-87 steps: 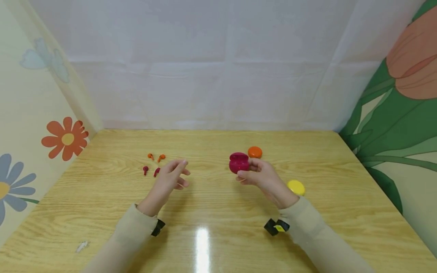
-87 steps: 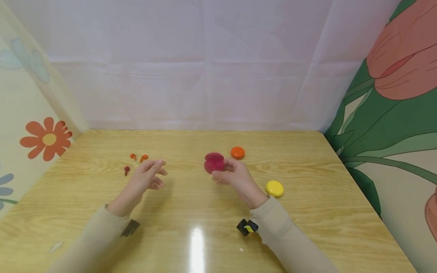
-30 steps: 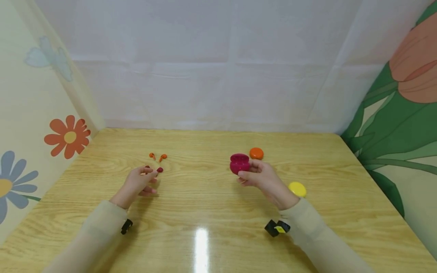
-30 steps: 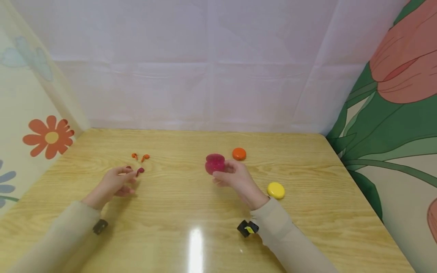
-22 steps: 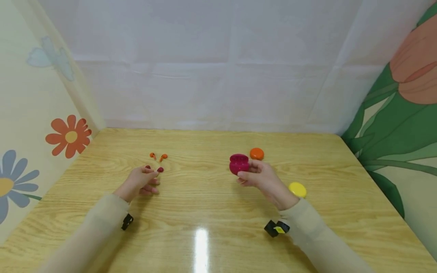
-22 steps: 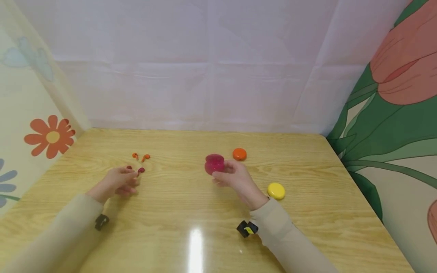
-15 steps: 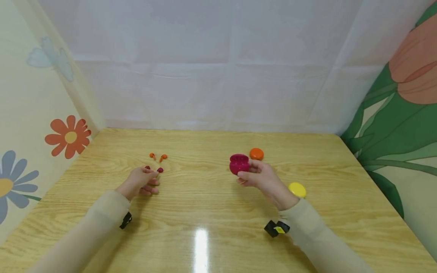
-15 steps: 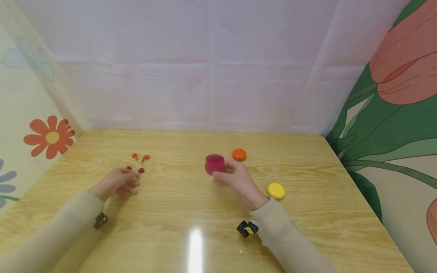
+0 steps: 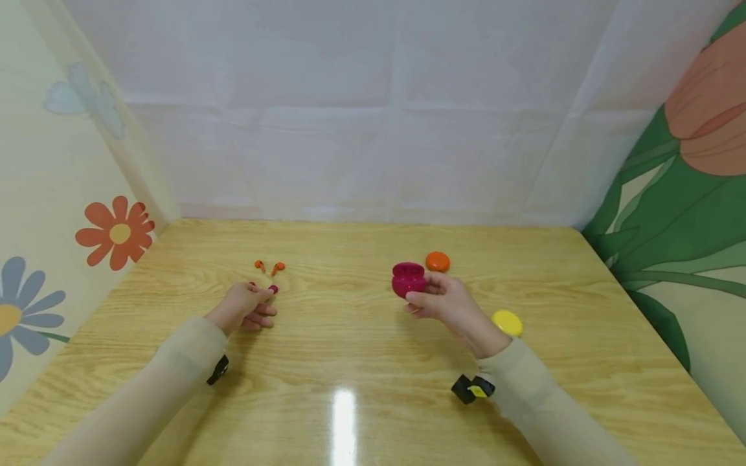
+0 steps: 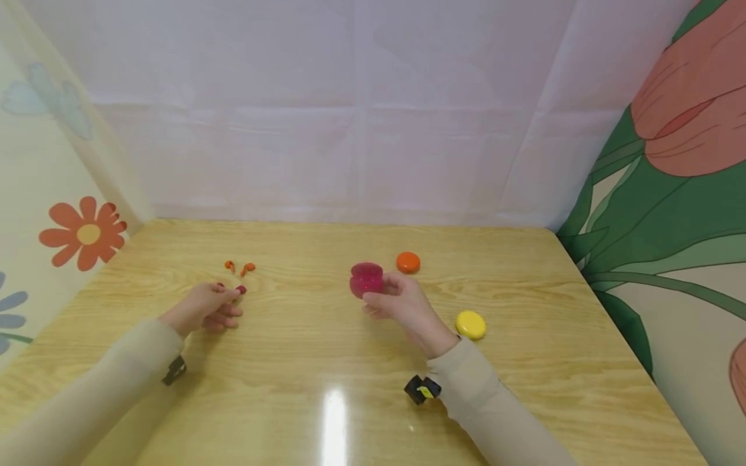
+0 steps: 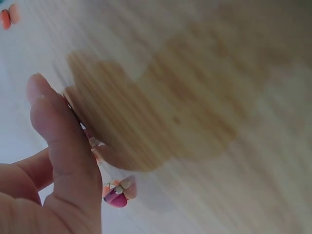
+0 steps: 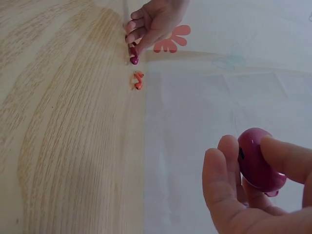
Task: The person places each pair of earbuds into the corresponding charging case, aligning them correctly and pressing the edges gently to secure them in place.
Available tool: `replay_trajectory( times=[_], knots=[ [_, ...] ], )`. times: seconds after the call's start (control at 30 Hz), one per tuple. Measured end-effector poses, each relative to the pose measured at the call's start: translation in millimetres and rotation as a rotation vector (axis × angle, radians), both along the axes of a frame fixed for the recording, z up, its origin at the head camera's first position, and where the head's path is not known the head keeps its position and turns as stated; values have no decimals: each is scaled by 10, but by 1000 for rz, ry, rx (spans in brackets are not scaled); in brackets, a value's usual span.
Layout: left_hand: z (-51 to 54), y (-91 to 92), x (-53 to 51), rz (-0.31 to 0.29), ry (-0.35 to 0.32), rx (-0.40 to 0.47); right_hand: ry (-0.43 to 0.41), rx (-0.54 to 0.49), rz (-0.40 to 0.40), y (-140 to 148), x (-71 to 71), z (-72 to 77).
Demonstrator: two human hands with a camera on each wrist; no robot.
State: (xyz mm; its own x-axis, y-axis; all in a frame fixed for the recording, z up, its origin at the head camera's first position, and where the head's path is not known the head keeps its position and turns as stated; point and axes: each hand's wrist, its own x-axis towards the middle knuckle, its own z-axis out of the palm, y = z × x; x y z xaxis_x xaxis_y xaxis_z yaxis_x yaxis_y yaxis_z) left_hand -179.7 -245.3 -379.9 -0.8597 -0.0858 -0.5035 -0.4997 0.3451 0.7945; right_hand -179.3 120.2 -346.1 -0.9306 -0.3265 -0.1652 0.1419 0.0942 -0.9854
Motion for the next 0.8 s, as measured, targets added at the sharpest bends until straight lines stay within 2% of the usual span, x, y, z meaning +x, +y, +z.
replay_trajectory(
  times=[0.33, 0.8],
  knots=[
    [-16, -4, -54, 17, -17, 27, 5, -5, 7, 11, -5, -7],
    [-1, -20, -73, -12, -17, 17, 9, -6, 1, 6, -8, -14]
  ],
)
